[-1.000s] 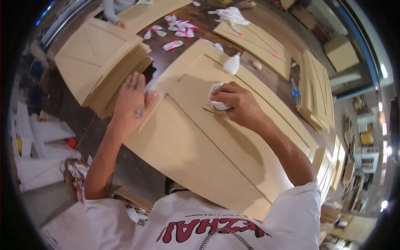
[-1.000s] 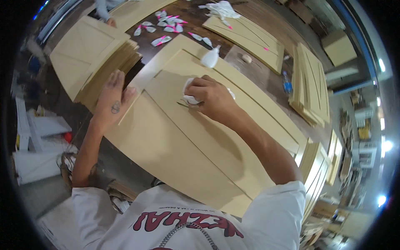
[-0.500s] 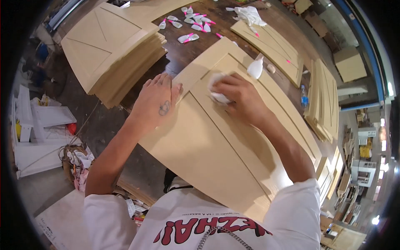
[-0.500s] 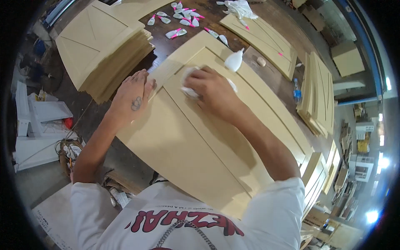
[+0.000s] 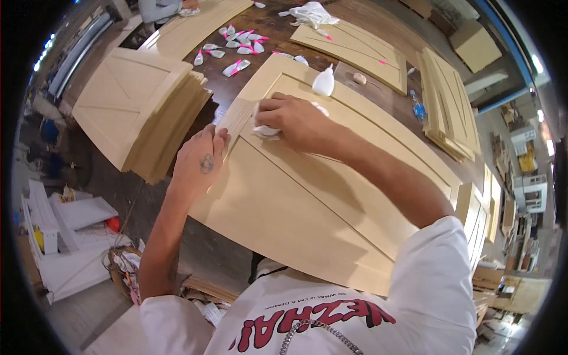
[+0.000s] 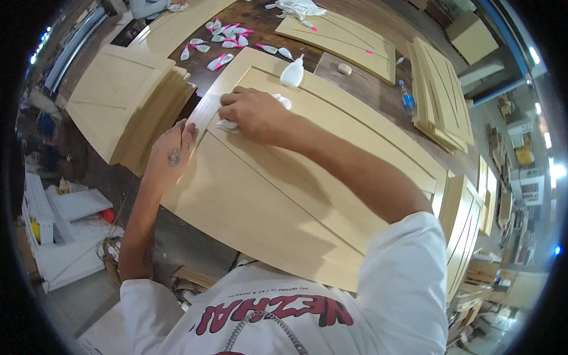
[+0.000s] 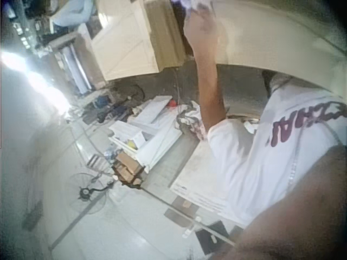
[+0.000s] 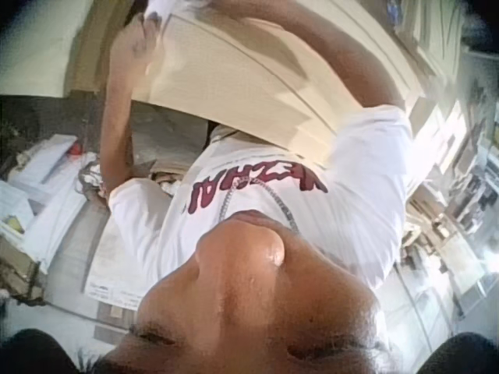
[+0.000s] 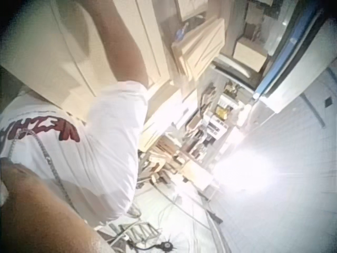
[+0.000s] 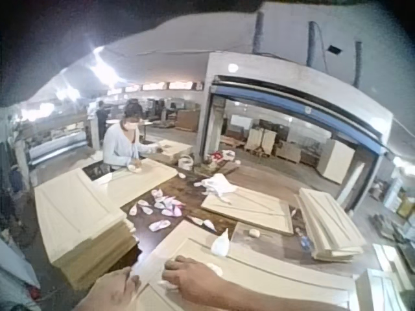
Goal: The person applies glue to a cabinet door panel and then positions decorative diagonal wood slats onto the surface, pressing them into place and wiping away excess glue with a cloth.
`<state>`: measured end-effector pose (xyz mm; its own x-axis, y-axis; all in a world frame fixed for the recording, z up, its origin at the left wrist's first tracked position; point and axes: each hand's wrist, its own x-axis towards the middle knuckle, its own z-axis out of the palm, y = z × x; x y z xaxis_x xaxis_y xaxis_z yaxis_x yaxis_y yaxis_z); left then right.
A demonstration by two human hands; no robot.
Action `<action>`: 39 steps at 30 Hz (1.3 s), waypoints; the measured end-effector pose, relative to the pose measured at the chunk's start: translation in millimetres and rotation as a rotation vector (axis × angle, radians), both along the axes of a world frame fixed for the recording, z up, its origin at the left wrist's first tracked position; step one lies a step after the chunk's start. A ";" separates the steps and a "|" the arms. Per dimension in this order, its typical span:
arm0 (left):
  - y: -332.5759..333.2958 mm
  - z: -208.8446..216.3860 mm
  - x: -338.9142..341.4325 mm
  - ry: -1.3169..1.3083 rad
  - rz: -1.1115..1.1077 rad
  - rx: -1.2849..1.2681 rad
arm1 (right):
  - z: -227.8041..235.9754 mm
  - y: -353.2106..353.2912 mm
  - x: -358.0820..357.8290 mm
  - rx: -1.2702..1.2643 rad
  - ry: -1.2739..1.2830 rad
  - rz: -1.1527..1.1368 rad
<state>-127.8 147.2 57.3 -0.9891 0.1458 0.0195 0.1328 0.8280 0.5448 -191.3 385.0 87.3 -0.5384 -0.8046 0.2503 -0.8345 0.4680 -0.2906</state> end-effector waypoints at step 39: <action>-38.6 -29.1 -23.8 -0.024 0.294 -0.056 | 6.1 433.3 194.5 0.006 -0.057 -0.539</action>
<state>-151.6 108.6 28.2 -0.9891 -0.1473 -0.0045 -0.1300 0.8579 0.4971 3.2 818.4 93.3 -0.8880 -0.4115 0.2053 -0.4585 0.8274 -0.3244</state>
